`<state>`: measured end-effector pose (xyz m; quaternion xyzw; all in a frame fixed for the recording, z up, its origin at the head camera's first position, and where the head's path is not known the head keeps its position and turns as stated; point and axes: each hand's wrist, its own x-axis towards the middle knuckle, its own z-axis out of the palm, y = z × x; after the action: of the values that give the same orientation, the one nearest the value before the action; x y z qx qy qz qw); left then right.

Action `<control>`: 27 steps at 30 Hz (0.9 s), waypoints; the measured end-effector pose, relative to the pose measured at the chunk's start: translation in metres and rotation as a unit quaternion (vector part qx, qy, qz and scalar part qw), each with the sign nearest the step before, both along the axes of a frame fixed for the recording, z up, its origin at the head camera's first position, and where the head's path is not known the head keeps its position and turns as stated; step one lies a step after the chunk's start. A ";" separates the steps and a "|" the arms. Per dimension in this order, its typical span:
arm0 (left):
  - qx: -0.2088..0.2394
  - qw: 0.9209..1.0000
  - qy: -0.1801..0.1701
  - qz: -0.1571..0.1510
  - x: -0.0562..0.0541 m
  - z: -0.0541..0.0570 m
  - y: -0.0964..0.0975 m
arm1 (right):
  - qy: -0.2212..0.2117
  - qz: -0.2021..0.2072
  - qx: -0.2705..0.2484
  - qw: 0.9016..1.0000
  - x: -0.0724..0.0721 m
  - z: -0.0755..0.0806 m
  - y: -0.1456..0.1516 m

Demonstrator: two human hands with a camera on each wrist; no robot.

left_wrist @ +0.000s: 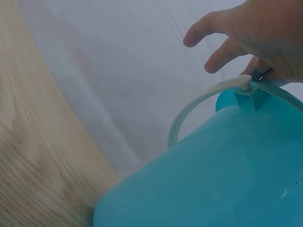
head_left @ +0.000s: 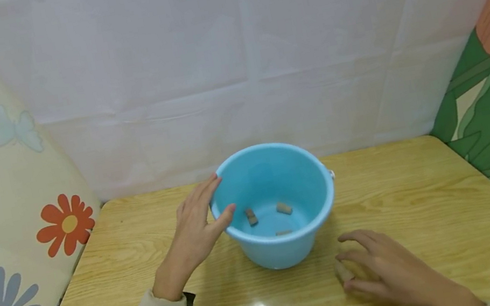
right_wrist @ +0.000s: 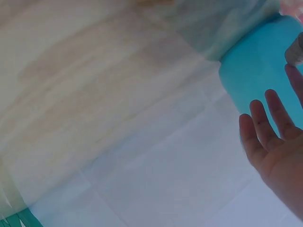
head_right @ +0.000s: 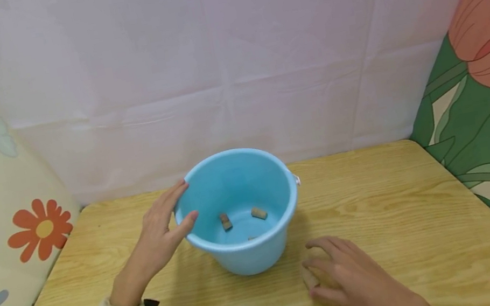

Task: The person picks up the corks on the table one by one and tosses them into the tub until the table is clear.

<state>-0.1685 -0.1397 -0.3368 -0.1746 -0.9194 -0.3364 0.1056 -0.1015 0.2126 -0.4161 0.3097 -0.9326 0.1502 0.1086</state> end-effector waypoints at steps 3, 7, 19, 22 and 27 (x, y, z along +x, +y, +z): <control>0.001 1.000 -0.002 0.000 0.000 0.000 0.000 | 0.032 -0.004 -0.002 0.999 -0.001 0.006 0.001; 0.001 1.000 -0.003 0.001 0.000 0.000 0.000 | 0.079 0.002 -0.014 0.997 -0.004 0.015 0.002; -0.003 1.000 0.004 -0.002 -0.001 0.000 0.000 | 0.147 0.032 -0.064 0.986 -0.010 0.039 0.008; -0.002 1.000 0.005 -0.001 0.000 0.001 0.000 | 0.163 0.037 -0.074 0.983 -0.012 0.045 0.007; -0.003 1.000 0.007 0.000 0.001 0.001 0.000 | 0.188 0.046 -0.085 0.977 -0.015 0.052 0.005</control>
<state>-0.1676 -0.1395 -0.3359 -0.1775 -0.9197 -0.3322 0.1109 -0.1161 0.2181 -0.3641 0.3646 -0.8642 0.1725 0.3006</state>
